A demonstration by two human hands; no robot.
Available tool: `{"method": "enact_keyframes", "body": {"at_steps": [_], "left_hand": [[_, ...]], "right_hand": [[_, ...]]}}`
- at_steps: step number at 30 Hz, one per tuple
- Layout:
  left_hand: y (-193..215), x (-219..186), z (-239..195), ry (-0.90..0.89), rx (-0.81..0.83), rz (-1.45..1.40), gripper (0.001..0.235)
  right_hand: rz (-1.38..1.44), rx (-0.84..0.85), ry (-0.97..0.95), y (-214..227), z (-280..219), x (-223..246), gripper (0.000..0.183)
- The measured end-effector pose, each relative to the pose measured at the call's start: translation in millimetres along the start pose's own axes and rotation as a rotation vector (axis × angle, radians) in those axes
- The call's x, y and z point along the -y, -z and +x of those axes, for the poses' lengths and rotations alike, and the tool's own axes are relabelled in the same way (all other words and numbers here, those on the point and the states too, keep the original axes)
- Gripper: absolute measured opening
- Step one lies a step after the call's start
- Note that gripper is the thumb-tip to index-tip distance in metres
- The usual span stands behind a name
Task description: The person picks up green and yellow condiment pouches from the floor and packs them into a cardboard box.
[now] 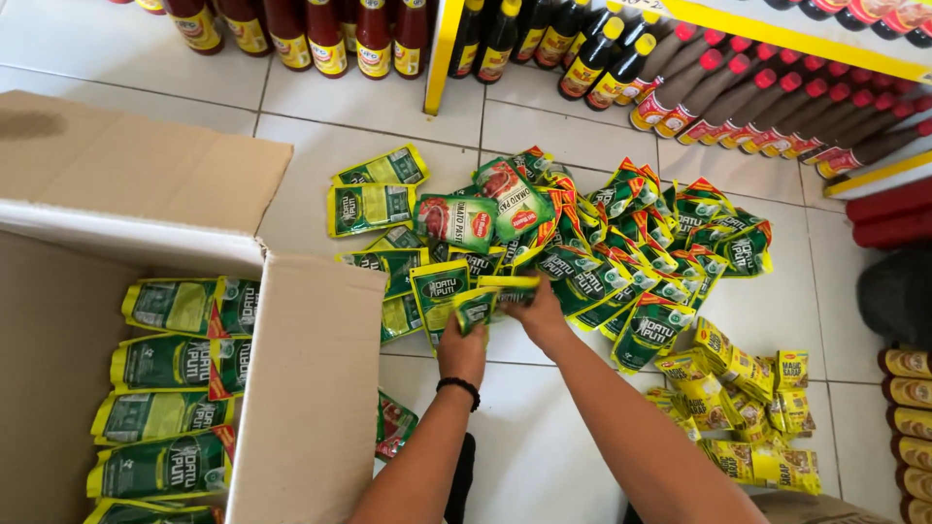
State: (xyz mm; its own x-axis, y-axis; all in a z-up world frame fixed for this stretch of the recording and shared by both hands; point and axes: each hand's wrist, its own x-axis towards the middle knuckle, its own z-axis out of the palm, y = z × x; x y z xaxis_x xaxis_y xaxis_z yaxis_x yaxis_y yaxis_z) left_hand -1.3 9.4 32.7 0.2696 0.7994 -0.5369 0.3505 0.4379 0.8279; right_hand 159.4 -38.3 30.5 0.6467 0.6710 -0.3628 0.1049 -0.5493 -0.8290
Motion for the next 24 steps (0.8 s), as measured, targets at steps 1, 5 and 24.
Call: {"method": "enact_keyframes", "body": {"at_steps": [1,5,24], "left_hand": [[-6,16,8,0.002,-0.001,-0.001,0.035],[-22,48,25,0.049,-0.106,-0.140,0.036],[96,-230,-98,-0.672,-0.009,0.418,0.074]], "right_hand": [[-0.001,0.002,0.000,-1,1,-13,0.076],[-0.067,0.147,0.061,2,-9,-32,0.063],[0.783,0.424,-0.215,71,-115,193,0.052]]}}
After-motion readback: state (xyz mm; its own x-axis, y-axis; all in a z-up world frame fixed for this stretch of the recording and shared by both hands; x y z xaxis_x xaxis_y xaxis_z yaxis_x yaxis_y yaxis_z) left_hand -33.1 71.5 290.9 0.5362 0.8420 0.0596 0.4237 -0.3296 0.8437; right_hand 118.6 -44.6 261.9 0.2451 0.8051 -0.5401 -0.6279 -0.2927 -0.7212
